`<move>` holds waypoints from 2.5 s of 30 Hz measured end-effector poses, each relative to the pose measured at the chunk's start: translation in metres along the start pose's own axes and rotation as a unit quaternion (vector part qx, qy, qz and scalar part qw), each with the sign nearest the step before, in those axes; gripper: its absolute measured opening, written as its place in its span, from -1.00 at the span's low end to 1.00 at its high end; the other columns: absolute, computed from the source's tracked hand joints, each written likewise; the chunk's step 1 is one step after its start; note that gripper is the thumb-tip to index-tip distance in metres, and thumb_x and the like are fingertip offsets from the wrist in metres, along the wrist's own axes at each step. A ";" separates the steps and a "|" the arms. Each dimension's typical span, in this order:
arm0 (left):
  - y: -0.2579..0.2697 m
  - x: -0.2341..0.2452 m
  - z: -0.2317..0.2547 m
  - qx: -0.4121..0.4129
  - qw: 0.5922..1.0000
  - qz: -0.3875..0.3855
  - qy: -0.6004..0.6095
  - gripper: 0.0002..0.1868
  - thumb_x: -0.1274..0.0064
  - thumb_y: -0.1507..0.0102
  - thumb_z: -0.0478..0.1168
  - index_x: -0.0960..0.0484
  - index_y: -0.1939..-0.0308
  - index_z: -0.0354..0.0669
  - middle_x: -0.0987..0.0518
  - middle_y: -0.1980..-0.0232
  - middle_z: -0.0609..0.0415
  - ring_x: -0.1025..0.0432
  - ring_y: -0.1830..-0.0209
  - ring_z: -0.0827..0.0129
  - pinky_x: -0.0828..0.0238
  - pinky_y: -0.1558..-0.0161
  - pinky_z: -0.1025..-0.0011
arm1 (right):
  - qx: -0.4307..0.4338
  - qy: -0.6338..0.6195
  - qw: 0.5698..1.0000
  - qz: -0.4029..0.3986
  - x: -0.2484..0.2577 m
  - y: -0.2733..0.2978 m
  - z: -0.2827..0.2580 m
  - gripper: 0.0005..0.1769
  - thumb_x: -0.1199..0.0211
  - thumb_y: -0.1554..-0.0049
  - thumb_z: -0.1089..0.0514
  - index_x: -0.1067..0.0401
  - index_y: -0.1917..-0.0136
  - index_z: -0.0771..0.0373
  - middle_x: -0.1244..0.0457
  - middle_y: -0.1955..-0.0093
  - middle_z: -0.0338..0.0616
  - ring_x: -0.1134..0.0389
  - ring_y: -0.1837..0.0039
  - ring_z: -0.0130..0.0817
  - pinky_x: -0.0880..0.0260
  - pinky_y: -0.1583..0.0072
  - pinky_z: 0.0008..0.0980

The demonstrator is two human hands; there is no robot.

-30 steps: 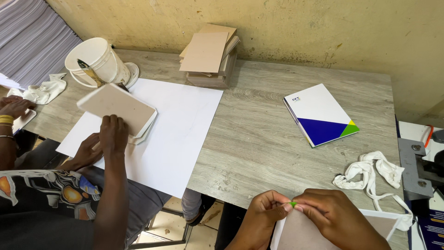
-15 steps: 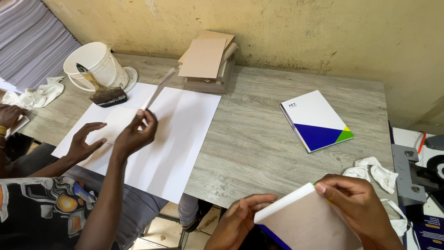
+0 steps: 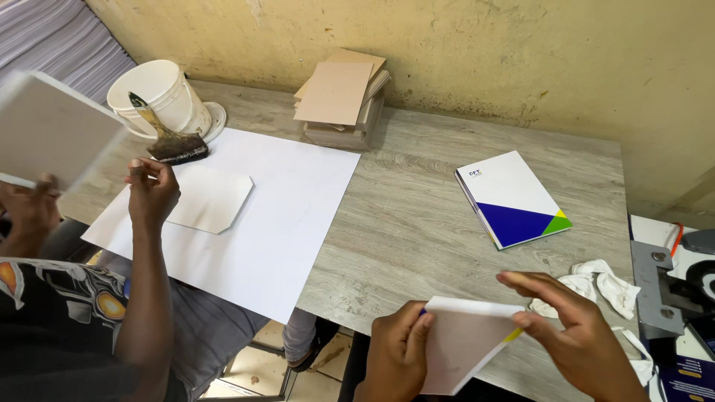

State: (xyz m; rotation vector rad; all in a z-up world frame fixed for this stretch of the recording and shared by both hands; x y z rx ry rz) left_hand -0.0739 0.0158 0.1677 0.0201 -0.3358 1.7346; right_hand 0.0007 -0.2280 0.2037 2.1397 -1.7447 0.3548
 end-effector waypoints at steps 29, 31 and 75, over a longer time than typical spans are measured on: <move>-0.020 0.003 -0.010 -0.130 0.929 -0.275 -0.212 -0.81 0.21 -0.54 -0.16 -0.47 0.08 -0.11 -0.61 0.27 -0.04 -0.46 0.38 -0.13 -0.24 0.34 0.01 | 0.210 0.249 0.939 -0.110 -0.041 -0.009 -0.020 -0.93 -0.35 0.02 0.11 -0.60 0.31 -0.10 -0.50 0.36 -0.59 -0.49 0.27 -0.62 -0.44 0.12 -0.49; -0.023 0.008 0.000 -0.135 0.936 -0.286 -0.156 -0.83 0.19 -0.51 -0.20 -0.52 0.02 -0.13 -0.63 0.25 -0.04 -0.45 0.37 -0.10 -0.21 0.29 0.07 | 0.246 0.240 0.931 -0.121 -0.042 -0.009 -0.017 -0.90 -0.34 0.01 0.17 -0.52 0.26 -0.09 -0.42 0.31 -0.54 -0.41 0.23 -0.55 -0.40 0.12 -0.46; -0.037 0.005 -0.068 0.190 0.951 0.194 0.148 -0.36 -0.07 -0.52 -0.06 -0.05 0.56 0.08 0.00 0.56 0.33 0.11 0.54 0.57 -0.08 0.30 0.46 | -0.077 -0.168 0.978 -0.095 -0.046 -0.031 0.073 -0.56 -0.32 -0.26 0.17 -0.67 0.30 0.59 -0.45 0.49 0.24 -0.34 0.43 -0.15 -0.38 0.31 -0.21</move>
Point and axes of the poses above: each hand's wrist, its own y-axis away from the middle knuckle, its own x-axis out of the back of the hand, z = x × y, the point moved 1 cm from there along -y, towards the middle knuckle
